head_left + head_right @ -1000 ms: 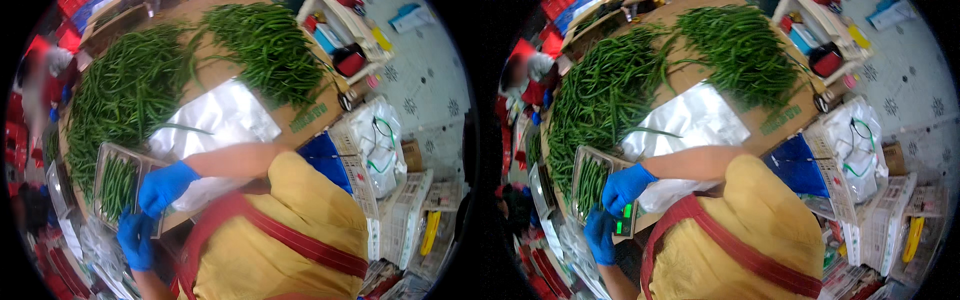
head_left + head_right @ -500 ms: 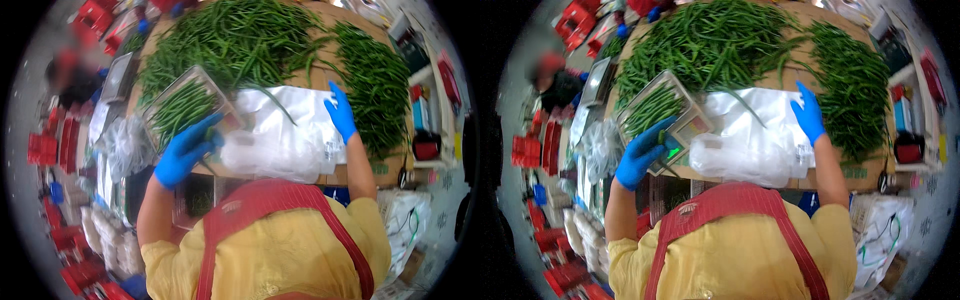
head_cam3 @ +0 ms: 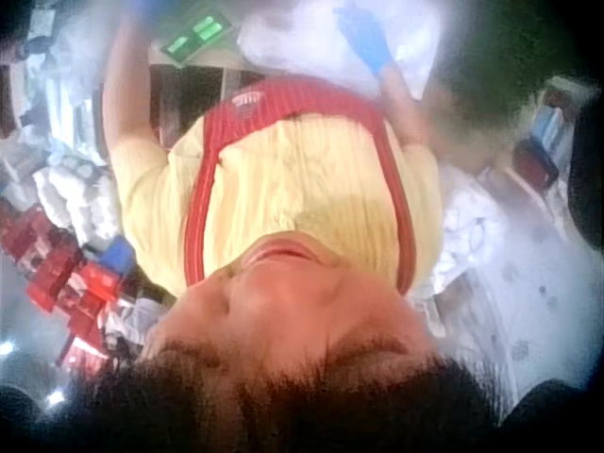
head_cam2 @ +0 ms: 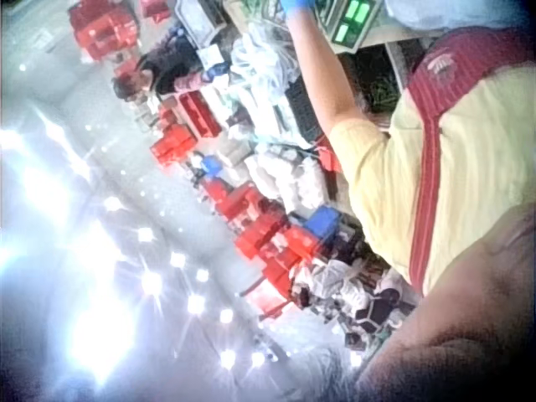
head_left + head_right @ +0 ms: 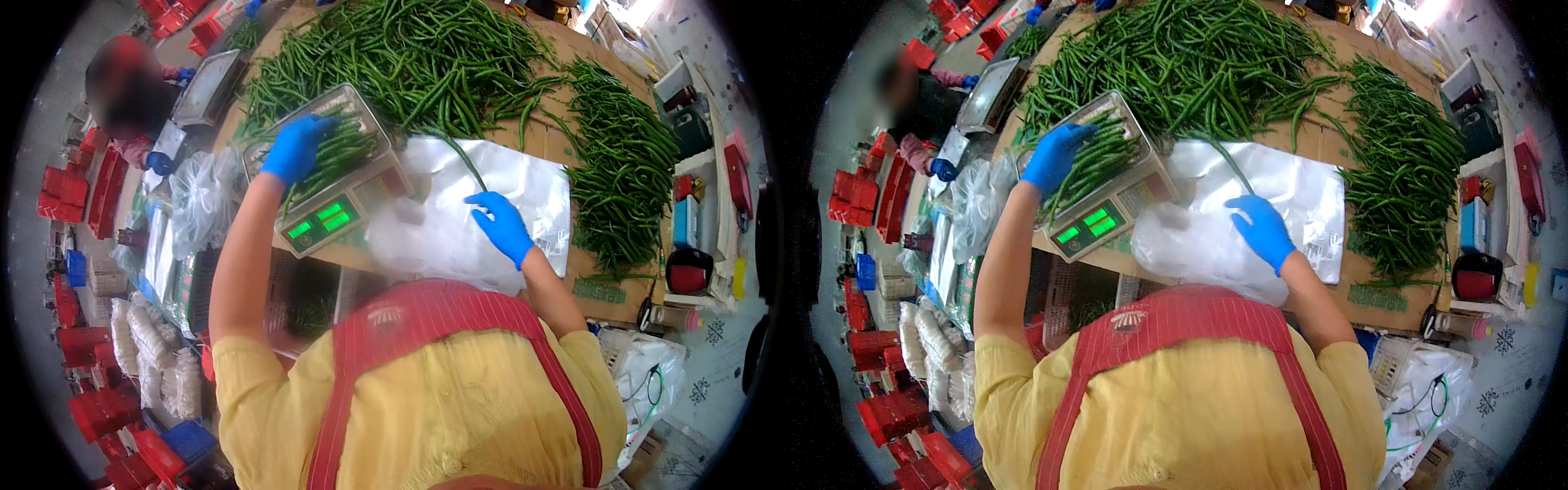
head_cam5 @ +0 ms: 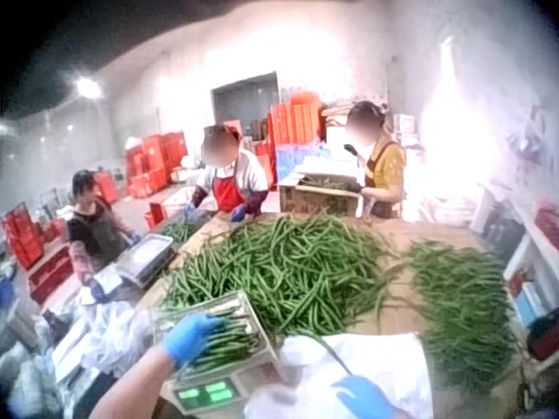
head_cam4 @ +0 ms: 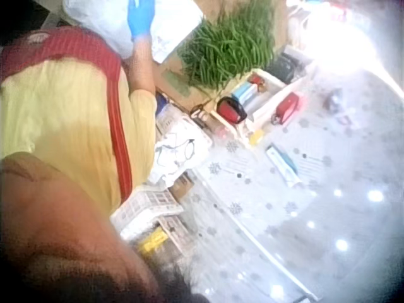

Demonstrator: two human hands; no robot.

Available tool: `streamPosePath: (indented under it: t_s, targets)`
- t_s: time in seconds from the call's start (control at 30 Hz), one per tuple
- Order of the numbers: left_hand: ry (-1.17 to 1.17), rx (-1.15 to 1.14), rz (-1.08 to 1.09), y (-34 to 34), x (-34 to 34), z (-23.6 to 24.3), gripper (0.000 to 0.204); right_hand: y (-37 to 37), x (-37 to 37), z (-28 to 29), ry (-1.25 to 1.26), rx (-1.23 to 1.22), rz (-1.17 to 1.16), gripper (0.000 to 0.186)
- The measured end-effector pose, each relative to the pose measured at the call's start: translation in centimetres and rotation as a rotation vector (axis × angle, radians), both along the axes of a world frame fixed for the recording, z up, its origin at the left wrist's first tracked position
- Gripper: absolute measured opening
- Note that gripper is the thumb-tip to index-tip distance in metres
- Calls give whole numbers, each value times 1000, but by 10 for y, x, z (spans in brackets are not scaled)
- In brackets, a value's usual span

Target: The person picks green beans from a large pile on a table and places them onto a digital scale. After weighing, the person transfers the beans into a plastic bag and sets the bag aside. This process is repeated multiple times throughout the video.

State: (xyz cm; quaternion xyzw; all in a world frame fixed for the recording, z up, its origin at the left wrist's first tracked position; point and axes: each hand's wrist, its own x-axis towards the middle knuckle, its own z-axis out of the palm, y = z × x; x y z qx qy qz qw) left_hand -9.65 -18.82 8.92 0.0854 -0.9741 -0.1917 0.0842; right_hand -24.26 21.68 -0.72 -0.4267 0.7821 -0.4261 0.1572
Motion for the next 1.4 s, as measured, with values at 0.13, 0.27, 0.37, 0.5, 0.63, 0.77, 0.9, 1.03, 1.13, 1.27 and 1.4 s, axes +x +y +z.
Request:
streamPosePath:
  t_s: [0.13, 0.27, 0.37, 0.5, 0.63, 0.77, 0.9, 1.03, 1.13, 1.27, 1.4]
  targets:
    - [395, -120, 113, 31, -13, -37, 40, -11, 24, -1, -63, 229, 158, 24]
    - [-126, 532, 227, 103, 42, -77, 68, -2, 40, -22, -34, 471, 295, 29]
    - [-96, 946, 406, 158, 85, -127, 96, -11, 57, -23, -89, 505, 408, 33]
    - [-121, 1380, 668, 197, 83, -144, 72, -33, 77, -20, -117, 392, 481, 37]
    - [168, 1827, 630, 190, 86, -111, 49, -40, 49, -62, -7, 717, 683, 36]
    - [510, 1746, 653, 175, 138, -55, 35, -7, 21, -21, 100, 783, 535, 34]
    - [384, 1342, 948, 187, 164, -79, 30, -14, -1, 24, 318, 992, 680, 42]
    - [355, 800, 895, 184, 163, -181, 35, -61, 26, 67, 325, 819, 1060, 41]
    - [293, 960, 846, 188, 156, -180, 50, -143, 63, 155, -27, 535, 1088, 39]
    - [158, 1197, 806, 176, 146, -159, 43, -257, 43, 151, 221, -1, 909, 65]
    - [146, 1375, 635, 168, 135, -136, 50, -362, -14, 81, 455, 44, 666, 93]
